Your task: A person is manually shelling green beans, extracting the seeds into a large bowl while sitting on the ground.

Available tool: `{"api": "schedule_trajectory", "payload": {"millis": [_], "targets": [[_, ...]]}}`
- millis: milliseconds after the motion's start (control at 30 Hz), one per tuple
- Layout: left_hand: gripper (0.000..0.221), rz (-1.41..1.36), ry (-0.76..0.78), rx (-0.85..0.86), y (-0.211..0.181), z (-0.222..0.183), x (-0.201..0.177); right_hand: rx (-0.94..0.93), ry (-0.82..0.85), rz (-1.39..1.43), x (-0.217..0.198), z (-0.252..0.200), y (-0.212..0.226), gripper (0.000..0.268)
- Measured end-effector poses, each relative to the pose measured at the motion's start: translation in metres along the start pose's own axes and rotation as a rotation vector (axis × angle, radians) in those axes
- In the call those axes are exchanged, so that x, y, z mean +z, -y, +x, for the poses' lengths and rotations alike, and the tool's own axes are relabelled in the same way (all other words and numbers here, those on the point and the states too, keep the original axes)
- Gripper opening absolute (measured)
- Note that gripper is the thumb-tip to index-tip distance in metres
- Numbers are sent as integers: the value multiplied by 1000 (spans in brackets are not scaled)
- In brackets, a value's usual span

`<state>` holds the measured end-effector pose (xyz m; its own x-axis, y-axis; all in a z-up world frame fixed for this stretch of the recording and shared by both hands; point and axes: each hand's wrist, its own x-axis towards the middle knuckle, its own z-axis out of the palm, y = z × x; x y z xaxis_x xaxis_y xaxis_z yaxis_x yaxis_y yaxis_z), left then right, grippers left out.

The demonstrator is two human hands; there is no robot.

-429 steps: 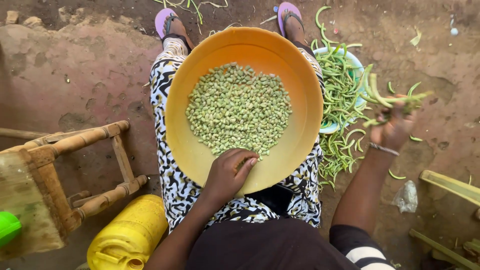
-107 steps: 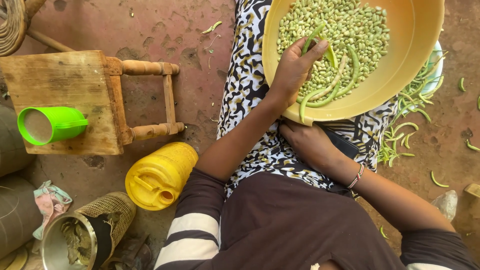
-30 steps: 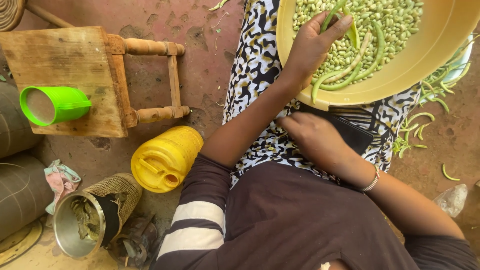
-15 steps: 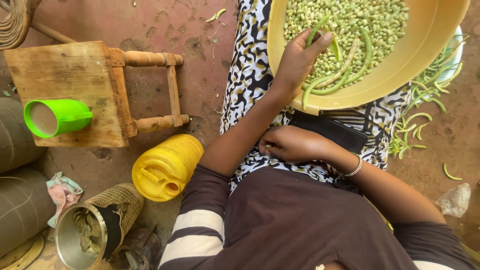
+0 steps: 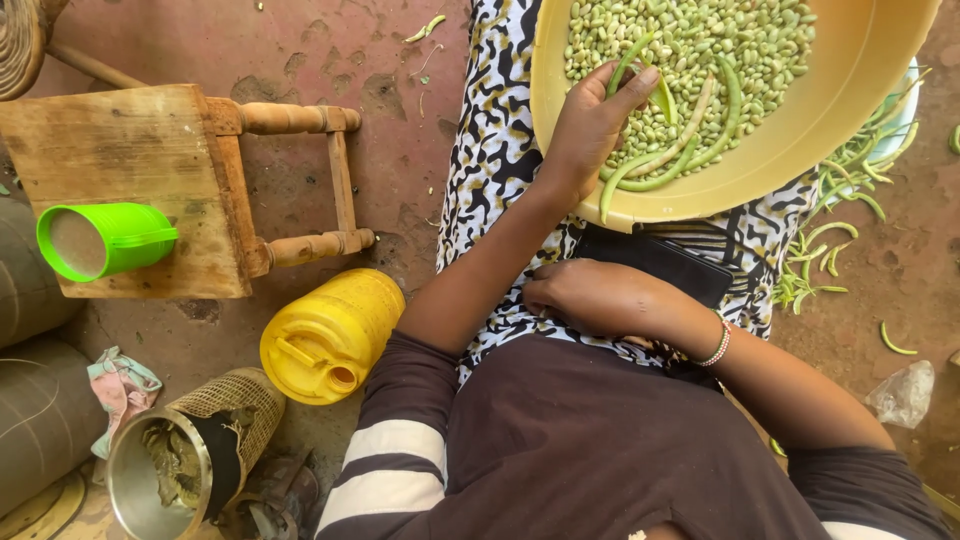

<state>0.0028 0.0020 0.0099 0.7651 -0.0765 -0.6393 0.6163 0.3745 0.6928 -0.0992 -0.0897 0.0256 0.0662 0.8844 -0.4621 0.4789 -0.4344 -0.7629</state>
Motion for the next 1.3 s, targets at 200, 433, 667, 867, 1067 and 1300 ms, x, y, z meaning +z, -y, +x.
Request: {"api": "schedule_trajectory", "payload": {"millis": [200, 433, 667, 867, 1067, 1300], "targets": [[48, -89, 28, 129, 34, 27, -14, 116, -389, 29, -36, -63, 10, 28], [34, -118, 49, 189, 27, 21, -12, 393, -915, -301, -43, -108, -12, 58], [46, -88, -52, 214, 17, 6, -7, 192, -1094, -234, 7, -98, -14, 15], [26, 4, -165, 248, 20, -4, -9, 428, -1019, -207, 51, -106, -25, 31], [25, -38, -142, 271, 23, -5, -5, 571, -881, -214, 65, -102, -49, 51], [42, -77, -166, 217, 23, -4, -3, 526, -814, -246, 64, -104, -51, 52]]}}
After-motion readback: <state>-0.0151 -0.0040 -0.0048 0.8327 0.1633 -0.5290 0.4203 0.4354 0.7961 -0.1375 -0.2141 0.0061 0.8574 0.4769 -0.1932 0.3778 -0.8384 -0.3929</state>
